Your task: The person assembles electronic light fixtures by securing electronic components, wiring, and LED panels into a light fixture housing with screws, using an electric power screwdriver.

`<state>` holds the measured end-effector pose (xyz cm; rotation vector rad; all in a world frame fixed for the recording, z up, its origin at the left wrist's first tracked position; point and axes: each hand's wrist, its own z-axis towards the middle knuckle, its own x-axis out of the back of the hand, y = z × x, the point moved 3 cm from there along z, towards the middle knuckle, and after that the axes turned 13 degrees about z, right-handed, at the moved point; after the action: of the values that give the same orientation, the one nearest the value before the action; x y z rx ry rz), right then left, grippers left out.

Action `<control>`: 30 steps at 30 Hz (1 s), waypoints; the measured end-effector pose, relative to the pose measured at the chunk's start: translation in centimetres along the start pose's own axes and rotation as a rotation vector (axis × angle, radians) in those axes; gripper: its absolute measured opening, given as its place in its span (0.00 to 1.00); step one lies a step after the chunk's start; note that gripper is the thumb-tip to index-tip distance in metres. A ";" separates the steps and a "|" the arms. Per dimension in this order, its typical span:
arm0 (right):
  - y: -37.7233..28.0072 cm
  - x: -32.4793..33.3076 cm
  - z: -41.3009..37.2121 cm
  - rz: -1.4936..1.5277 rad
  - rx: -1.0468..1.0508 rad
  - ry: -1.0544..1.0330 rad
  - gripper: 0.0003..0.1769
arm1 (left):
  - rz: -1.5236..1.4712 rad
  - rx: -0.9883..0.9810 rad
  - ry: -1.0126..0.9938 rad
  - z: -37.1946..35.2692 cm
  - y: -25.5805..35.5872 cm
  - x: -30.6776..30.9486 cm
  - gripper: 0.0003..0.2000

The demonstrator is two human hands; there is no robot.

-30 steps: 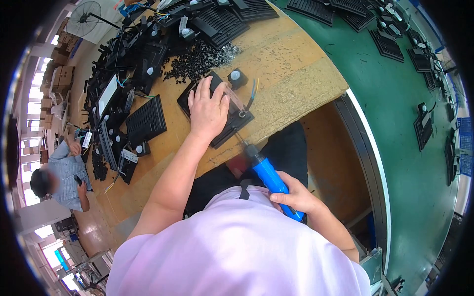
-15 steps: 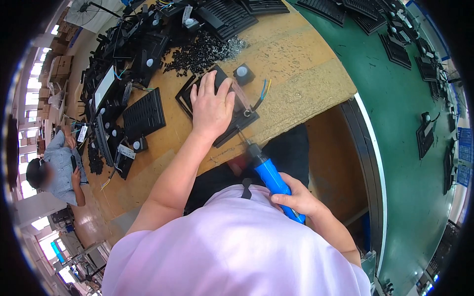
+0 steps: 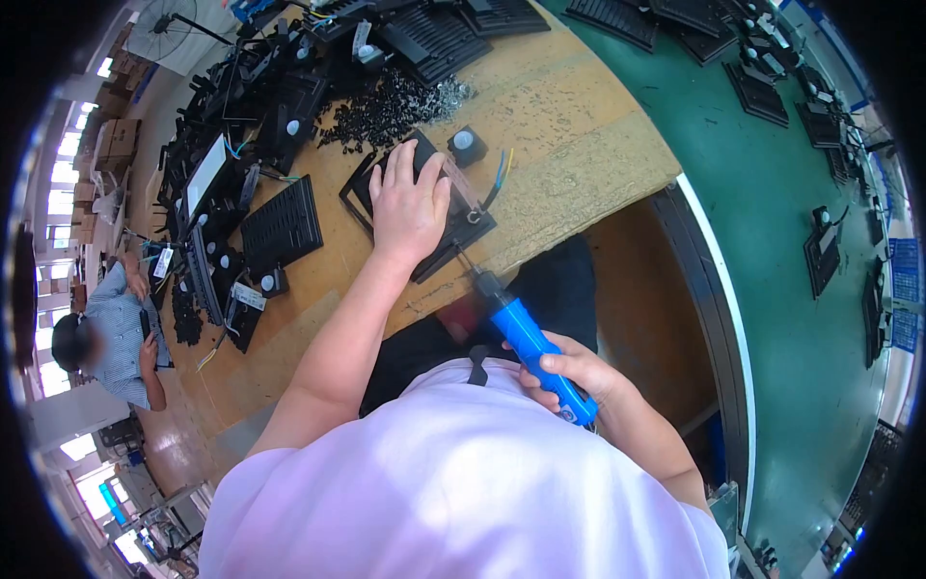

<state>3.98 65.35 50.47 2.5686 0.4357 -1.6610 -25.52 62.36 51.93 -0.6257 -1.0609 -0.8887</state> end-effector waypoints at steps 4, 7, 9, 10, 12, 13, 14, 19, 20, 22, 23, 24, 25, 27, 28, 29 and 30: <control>0.3 -0.3 -0.2 0.070 0.014 -0.041 0.41 | -0.019 -0.007 0.043 -0.2 -0.2 -0.4 0.18; -0.7 0.1 -0.7 -0.380 0.063 0.099 0.43 | -0.016 -0.008 0.053 -0.2 -0.3 -0.5 0.18; -1.2 -1.3 -1.7 -0.847 0.130 0.276 0.44 | -0.033 0.001 0.049 -0.2 -0.4 -0.5 0.18; -1.6 -2.2 -2.2 -1.078 0.167 0.372 0.45 | -0.042 0.006 0.043 -0.2 -0.4 -0.5 0.18; -1.0 -2.0 -3.4 -1.157 0.233 0.441 0.44 | -0.084 0.033 0.039 -0.4 -0.4 -0.6 0.19; -0.8 -1.4 -4.2 -1.143 0.251 0.460 0.42 | -0.111 0.064 -0.013 -0.5 0.5 1.2 0.22; -0.6 -0.9 -5.0 -1.129 0.269 0.478 0.40 | -0.166 0.009 -0.063 -0.9 1.5 1.6 0.23; 0.1 -1.3 -7.6 -0.732 0.356 0.472 0.42 | -0.304 -0.096 0.003 -4.6 5.3 3.0 0.18; -0.2 -1.1 -7.8 -0.706 0.394 0.481 0.42 | -0.348 -0.178 -0.023 -5.2 5.0 3.0 0.18; -0.9 -0.6 -8.4 -0.670 0.450 0.503 0.41 | -0.418 -0.334 -0.010 -7.3 3.6 3.2 0.17; -1.1 -0.5 -8.4 -0.649 0.478 0.516 0.40 | -0.442 -0.410 0.037 -8.5 2.6 3.3 0.18; -1.4 -1.0 -8.7 -0.675 0.492 0.559 0.40 | -0.463 -0.488 0.083 -9.7 1.7 3.6 0.18; -1.7 -1.0 -8.7 -0.685 0.507 0.565 0.39 | -0.385 -0.354 0.107 -10.6 0.5 5.1 0.19; -2.3 -0.7 -8.6 -0.703 0.539 0.577 0.39 | -0.224 -0.090 0.155 -12.2 -1.4 9.1 0.22; -2.5 -0.7 -8.5 -0.704 0.555 0.566 0.37 | -0.199 0.150 0.110 -13.2 -2.5 8.7 0.25; -2.6 -0.8 -8.3 -0.690 0.562 0.568 0.37 | -0.172 0.392 0.063 -14.4 -3.7 7.9 0.28; -2.8 -0.9 -8.1 -0.678 0.567 0.570 0.36 | -0.329 0.550 0.002 -15.4 -5.3 6.3 0.27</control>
<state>10.09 69.40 54.99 3.6299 1.1090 -1.2528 -21.52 45.32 52.08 0.0106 -1.3598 -0.8236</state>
